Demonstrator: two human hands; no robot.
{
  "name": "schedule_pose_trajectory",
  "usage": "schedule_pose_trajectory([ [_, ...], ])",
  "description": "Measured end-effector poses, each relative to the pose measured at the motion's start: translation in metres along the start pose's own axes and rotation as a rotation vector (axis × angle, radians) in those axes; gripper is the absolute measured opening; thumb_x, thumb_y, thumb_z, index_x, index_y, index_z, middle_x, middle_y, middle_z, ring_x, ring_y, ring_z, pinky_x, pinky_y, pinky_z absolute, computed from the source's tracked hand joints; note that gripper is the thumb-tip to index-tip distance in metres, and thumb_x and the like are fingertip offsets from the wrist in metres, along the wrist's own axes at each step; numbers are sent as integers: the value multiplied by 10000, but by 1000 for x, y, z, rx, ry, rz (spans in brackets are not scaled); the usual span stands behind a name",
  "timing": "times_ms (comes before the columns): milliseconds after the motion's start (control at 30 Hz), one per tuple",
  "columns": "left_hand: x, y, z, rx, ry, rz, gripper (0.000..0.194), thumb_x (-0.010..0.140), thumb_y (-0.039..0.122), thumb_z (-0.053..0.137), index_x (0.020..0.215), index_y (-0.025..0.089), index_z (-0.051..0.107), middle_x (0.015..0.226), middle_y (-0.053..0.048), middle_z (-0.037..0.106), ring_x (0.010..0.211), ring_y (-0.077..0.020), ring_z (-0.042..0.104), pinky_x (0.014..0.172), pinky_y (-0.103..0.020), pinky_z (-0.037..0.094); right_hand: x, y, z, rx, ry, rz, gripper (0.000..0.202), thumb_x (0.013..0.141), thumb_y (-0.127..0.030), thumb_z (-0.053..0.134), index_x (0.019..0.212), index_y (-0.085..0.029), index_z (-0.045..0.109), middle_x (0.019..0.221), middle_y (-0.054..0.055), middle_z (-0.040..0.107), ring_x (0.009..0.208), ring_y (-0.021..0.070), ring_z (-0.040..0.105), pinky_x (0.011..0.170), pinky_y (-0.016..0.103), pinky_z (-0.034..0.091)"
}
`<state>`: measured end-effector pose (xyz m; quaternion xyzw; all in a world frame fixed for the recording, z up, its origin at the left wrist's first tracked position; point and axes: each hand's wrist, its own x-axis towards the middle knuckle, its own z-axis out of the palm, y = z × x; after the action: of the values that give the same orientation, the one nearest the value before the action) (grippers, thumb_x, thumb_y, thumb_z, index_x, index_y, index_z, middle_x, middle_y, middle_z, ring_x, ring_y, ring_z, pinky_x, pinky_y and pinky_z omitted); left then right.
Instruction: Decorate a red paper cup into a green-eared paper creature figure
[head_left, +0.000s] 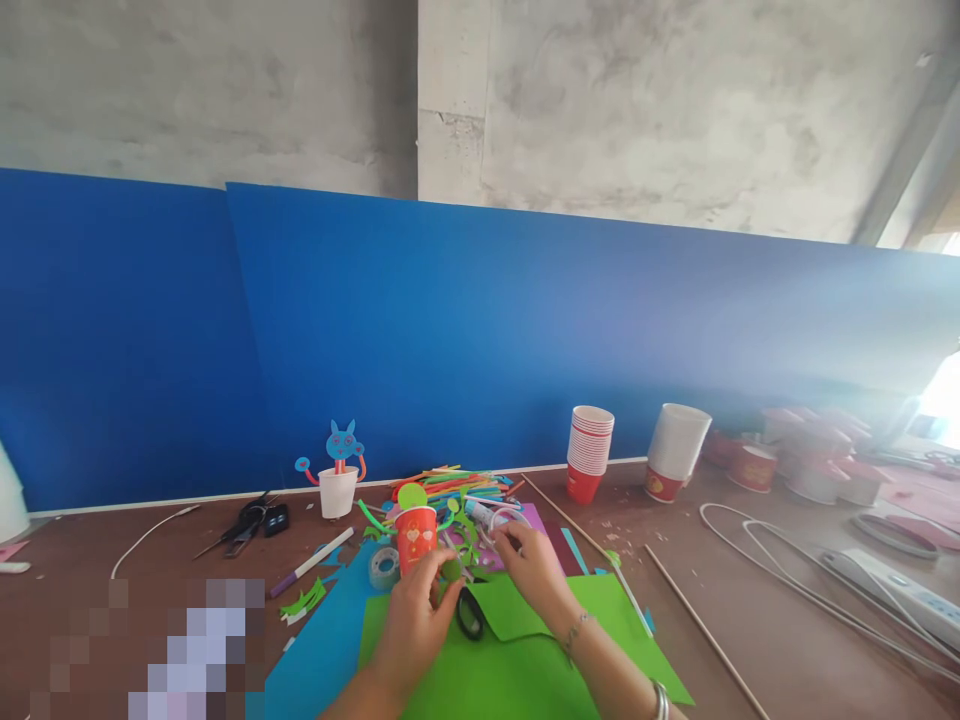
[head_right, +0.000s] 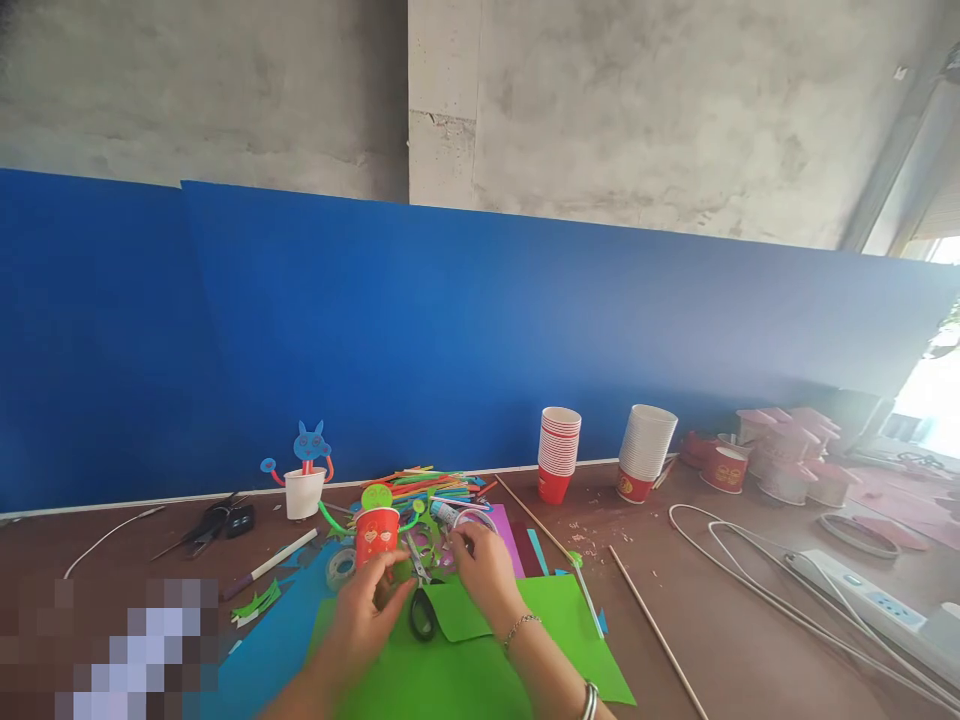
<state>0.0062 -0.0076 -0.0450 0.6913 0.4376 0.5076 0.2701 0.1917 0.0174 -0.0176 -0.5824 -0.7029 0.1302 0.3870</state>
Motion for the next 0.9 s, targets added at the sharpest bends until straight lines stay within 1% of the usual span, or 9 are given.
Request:
schedule_pose_trajectory([
  [100, 1, 1, 8, -105, -7, -98, 263, 794, 431, 597, 914, 198, 576, 548, 52, 485, 421, -127, 469, 430, -241, 389, 3, 8, -13, -102, 20, -1, 204, 795, -148, 498, 670, -195, 652, 659, 28, 667, 584, 170, 578, 541, 249, 371],
  [233, 0, 0, 16, -274, -58, -218, 314, 775, 505, 566, 856, 224, 452, 663, 46, 529, 361, -86, 438, 324, -204, 330, 1, 11, -14, -262, 79, -8, 180, 752, -79, 523, 794, -187, 660, 828, 68, 685, 763, 219, 626, 651, 285, 425],
  [367, -1, -2, 19, -382, -119, -311, 353, 737, 525, 588, 806, 241, 389, 683, 53, 547, 314, -81, 449, 254, -178, 251, -2, 13, -8, -363, 22, -51, 77, 735, -140, 606, 766, -198, 647, 858, 78, 671, 851, 262, 616, 711, 332, 441],
  [500, 0, -4, 21, -433, -147, -351, 379, 702, 524, 625, 835, 229, 428, 699, 47, 549, 360, -81, 469, 272, -172, 272, -4, 13, -5, -401, 30, -106, 89, 779, -156, 584, 705, -204, 589, 830, 67, 667, 847, 269, 602, 704, 348, 414],
  [567, 1, -2, 20, -442, -144, -357, 419, 681, 547, 639, 872, 219, 463, 734, 39, 551, 359, -61, 420, 283, -176, 266, -6, 9, -4, -314, 76, -171, 115, 840, -165, 509, 738, -206, 541, 762, 41, 645, 747, 221, 590, 680, 325, 403],
  [667, 2, 4, 16, -438, -130, -343, 450, 697, 591, 615, 898, 202, 514, 673, 58, 495, 360, -45, 317, 316, -187, 245, -10, -3, -2, -157, 81, -294, 117, 895, -176, 415, 803, -217, 474, 657, -1, 587, 611, 179, 531, 609, 289, 380],
  [800, 0, 17, 9, -390, -61, -250, 509, 767, 570, 580, 1097, 182, 576, 671, 40, 448, 579, -128, 459, 533, -235, 408, -19, -18, 3, -82, 48, -380, 115, 929, -209, 367, 840, -225, 439, 659, 6, 568, 620, 191, 520, 586, 294, 385],
  [867, -2, 20, 6, -316, -27, -171, 529, 812, 545, 547, 1190, 176, 574, 688, 16, 463, 662, -164, 488, 620, -266, 430, -23, -23, 4, -49, 22, -386, 116, 932, -189, 349, 880, -223, 447, 732, 24, 598, 657, 192, 539, 624, 308, 416],
  [900, -3, 20, 5, -275, -26, -137, 531, 837, 534, 519, 1218, 169, 573, 680, 8, 470, 648, -170, 486, 610, -272, 427, -25, -24, 5, -33, 9, -386, 120, 927, -173, 344, 908, -221, 452, 778, 34, 613, 683, 193, 552, 649, 316, 430],
])
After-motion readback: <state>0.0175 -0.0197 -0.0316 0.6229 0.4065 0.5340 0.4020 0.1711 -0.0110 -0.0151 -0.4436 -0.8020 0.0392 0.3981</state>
